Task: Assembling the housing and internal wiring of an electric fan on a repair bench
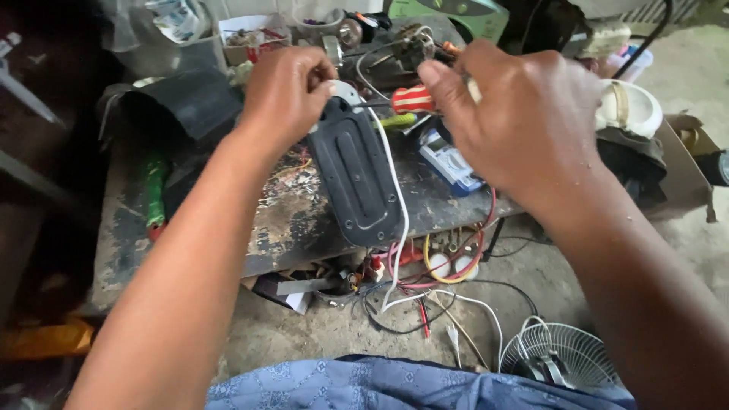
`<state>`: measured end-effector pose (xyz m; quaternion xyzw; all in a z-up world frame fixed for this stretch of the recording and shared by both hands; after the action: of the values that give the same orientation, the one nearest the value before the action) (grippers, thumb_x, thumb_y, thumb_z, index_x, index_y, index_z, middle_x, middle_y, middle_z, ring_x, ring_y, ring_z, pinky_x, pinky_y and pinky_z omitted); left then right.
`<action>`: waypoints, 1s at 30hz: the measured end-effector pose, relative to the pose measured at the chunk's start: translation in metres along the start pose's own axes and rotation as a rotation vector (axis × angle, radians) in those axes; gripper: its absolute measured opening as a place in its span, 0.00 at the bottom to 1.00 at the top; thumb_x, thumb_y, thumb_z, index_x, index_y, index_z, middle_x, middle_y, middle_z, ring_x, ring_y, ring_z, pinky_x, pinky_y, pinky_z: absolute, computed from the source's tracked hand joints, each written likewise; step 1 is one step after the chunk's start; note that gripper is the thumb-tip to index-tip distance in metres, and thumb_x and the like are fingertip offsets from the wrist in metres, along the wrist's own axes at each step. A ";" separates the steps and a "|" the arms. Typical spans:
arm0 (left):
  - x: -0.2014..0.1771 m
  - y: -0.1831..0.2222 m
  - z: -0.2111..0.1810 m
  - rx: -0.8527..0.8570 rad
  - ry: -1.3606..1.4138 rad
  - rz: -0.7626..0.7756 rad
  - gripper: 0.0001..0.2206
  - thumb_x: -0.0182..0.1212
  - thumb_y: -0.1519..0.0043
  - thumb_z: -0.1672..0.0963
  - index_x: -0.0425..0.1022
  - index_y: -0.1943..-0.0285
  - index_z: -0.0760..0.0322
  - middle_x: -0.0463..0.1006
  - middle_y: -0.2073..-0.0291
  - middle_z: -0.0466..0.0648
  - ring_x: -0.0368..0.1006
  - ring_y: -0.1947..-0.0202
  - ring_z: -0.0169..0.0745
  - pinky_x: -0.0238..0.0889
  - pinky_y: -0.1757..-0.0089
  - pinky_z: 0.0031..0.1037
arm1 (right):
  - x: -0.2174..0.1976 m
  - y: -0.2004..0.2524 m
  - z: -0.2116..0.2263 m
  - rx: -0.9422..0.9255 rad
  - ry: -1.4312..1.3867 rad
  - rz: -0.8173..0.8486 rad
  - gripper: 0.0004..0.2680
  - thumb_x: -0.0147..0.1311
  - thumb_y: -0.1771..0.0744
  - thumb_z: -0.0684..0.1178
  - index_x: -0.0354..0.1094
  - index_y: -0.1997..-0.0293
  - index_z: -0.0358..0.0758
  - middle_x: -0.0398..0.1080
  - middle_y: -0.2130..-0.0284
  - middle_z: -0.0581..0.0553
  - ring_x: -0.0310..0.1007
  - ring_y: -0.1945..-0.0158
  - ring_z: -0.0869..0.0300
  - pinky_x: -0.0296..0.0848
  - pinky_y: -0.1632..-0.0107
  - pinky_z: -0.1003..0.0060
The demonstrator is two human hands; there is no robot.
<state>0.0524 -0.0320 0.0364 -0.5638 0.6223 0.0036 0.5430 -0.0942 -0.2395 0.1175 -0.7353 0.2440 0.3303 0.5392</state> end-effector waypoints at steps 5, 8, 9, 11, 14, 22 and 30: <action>-0.001 0.002 0.003 -0.005 0.011 0.003 0.04 0.69 0.34 0.60 0.80 0.61 0.59 0.76 0.75 0.45 0.72 0.73 0.43 0.66 0.71 0.42 | -0.012 0.000 0.025 -0.184 -0.227 -0.031 0.08 0.54 0.27 0.48 0.69 0.46 0.34 0.66 0.53 0.36 0.68 0.60 0.51 0.67 0.65 0.54; -0.006 0.002 -0.006 -0.050 0.019 0.006 0.04 0.70 0.36 0.61 0.80 0.64 0.59 0.78 0.75 0.44 0.72 0.74 0.37 0.67 0.71 0.35 | -0.004 0.005 0.014 -0.114 -0.045 -0.115 0.12 0.52 0.23 0.55 0.71 0.59 0.40 0.65 0.75 0.47 0.63 0.80 0.58 0.57 0.80 0.62; -0.008 0.003 -0.008 -0.102 0.035 0.022 0.05 0.69 0.37 0.61 0.80 0.65 0.60 0.79 0.74 0.44 0.72 0.74 0.36 0.68 0.71 0.33 | 0.005 0.004 0.005 0.005 -0.040 -0.001 0.20 0.48 0.21 0.61 0.66 0.68 0.44 0.56 0.88 0.53 0.57 0.87 0.57 0.50 0.81 0.58; -0.005 0.001 -0.003 -0.080 0.029 0.016 0.06 0.69 0.37 0.61 0.79 0.65 0.58 0.78 0.76 0.43 0.71 0.75 0.35 0.66 0.71 0.34 | -0.010 0.001 0.017 -0.079 -0.216 0.080 0.10 0.52 0.26 0.54 0.62 0.55 0.37 0.57 0.69 0.43 0.61 0.67 0.49 0.60 0.65 0.51; -0.006 0.001 -0.002 -0.068 0.031 0.016 0.06 0.68 0.37 0.61 0.79 0.66 0.57 0.76 0.77 0.41 0.71 0.75 0.35 0.65 0.71 0.34 | -0.012 0.003 0.028 -0.207 -0.358 0.057 0.12 0.57 0.29 0.44 0.61 0.42 0.29 0.60 0.53 0.32 0.65 0.56 0.45 0.73 0.61 0.50; 0.002 -0.006 0.001 -0.041 -0.008 0.013 0.06 0.68 0.37 0.61 0.79 0.67 0.57 0.78 0.77 0.43 0.73 0.76 0.37 0.67 0.72 0.34 | -0.008 -0.005 0.016 0.013 -0.299 0.188 0.13 0.44 0.26 0.55 0.61 0.44 0.32 0.69 0.67 0.39 0.58 0.84 0.57 0.56 0.81 0.56; 0.005 -0.006 0.001 -0.001 -0.017 0.002 0.11 0.68 0.37 0.60 0.71 0.71 0.57 0.71 0.79 0.44 0.68 0.76 0.43 0.65 0.70 0.40 | -0.005 -0.011 0.008 0.059 -0.136 0.221 0.14 0.47 0.23 0.61 0.66 0.48 0.39 0.66 0.85 0.45 0.68 0.81 0.47 0.61 0.72 0.46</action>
<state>0.0584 -0.0369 0.0363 -0.5633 0.6183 0.0091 0.5480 -0.0909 -0.2290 0.1265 -0.6638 0.2957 0.4294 0.5362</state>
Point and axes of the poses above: each hand's wrist, its own y-axis away from the middle knuckle, its own x-axis out of the palm, z = x × y, the point moved 7 cm from there along -y, towards the middle knuckle
